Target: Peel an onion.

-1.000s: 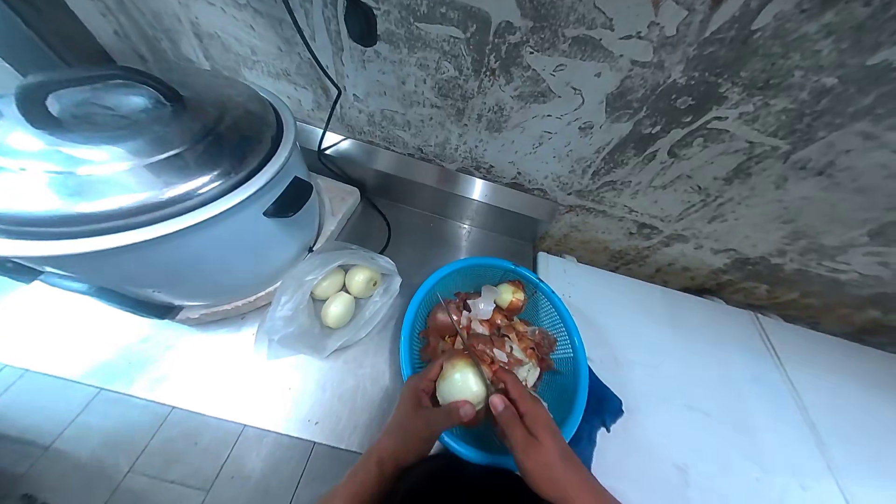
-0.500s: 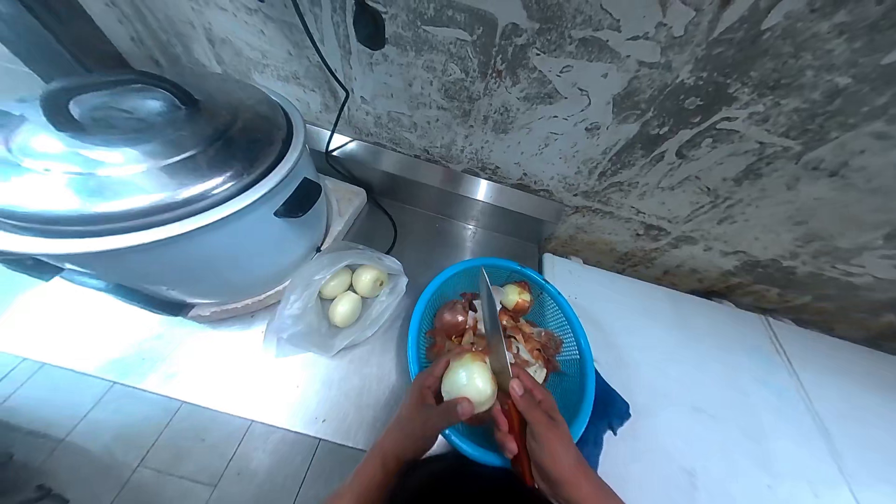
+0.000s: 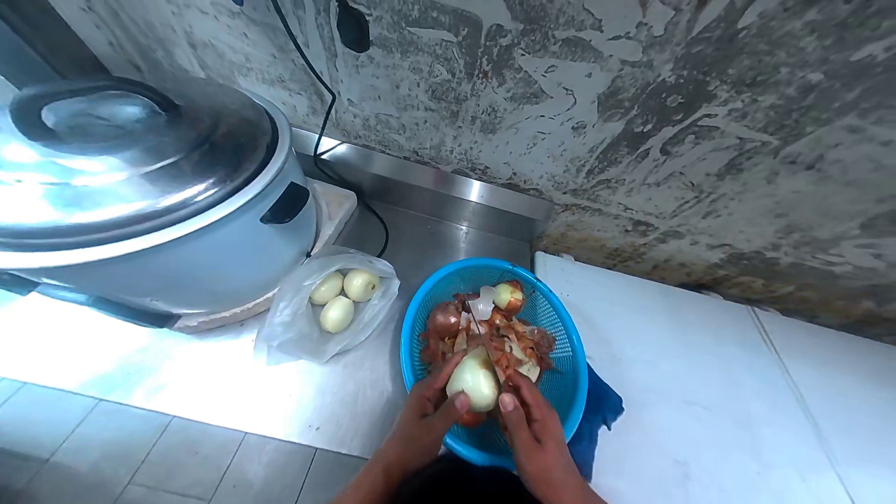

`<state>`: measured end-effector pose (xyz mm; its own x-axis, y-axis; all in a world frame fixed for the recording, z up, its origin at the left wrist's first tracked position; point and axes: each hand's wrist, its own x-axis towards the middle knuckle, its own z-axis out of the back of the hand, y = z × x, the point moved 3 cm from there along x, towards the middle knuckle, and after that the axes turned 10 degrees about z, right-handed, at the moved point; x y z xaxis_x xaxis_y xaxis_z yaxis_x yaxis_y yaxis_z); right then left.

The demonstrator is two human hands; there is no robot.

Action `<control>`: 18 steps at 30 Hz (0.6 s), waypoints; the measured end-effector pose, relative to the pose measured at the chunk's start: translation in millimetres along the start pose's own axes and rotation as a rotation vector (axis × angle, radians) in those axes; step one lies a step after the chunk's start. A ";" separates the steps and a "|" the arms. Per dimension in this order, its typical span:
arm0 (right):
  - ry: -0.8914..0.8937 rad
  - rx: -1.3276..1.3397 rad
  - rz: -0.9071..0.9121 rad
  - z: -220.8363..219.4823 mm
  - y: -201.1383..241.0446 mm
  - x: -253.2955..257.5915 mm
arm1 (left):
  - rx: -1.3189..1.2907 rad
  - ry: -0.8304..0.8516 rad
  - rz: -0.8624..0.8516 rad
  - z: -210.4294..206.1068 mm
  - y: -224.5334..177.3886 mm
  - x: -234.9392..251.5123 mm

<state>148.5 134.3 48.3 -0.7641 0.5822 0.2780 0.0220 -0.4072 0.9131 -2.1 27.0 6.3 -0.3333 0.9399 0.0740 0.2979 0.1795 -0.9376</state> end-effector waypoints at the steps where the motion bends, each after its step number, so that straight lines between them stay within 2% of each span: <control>1: -0.001 -0.028 0.000 -0.3 -0.5 -0.6 | -0.001 0.025 0.005 0.5 -0.6 0.8; 4: 0.023 -0.087 -0.008 -1.3 -0.2 0.3 | -0.052 0.061 0.082 -2.9 -4.0 -0.5; 7: 0.075 -0.057 -0.004 -4.2 0.1 4.3 | 0.015 -0.087 0.121 -5.5 -4.7 1.7; 10: 0.068 0.122 -0.112 -6.6 0.7 5.9 | 0.082 -0.173 0.109 -4.9 -4.1 -0.3; 13: -0.035 0.308 -0.201 -2.0 0.2 7.2 | -0.056 -0.170 0.064 -8.5 -2.5 -1.5; 18: 0.003 0.102 -0.068 1.0 4.1 3.4 | -0.012 -0.117 0.122 -11.9 -1.9 2.3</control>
<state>146.7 135.3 53.2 -0.7682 0.6037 0.2131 0.0352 -0.2926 0.9556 7.2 32.3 12.3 -0.3957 0.9149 -0.0804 0.3526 0.0705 -0.9331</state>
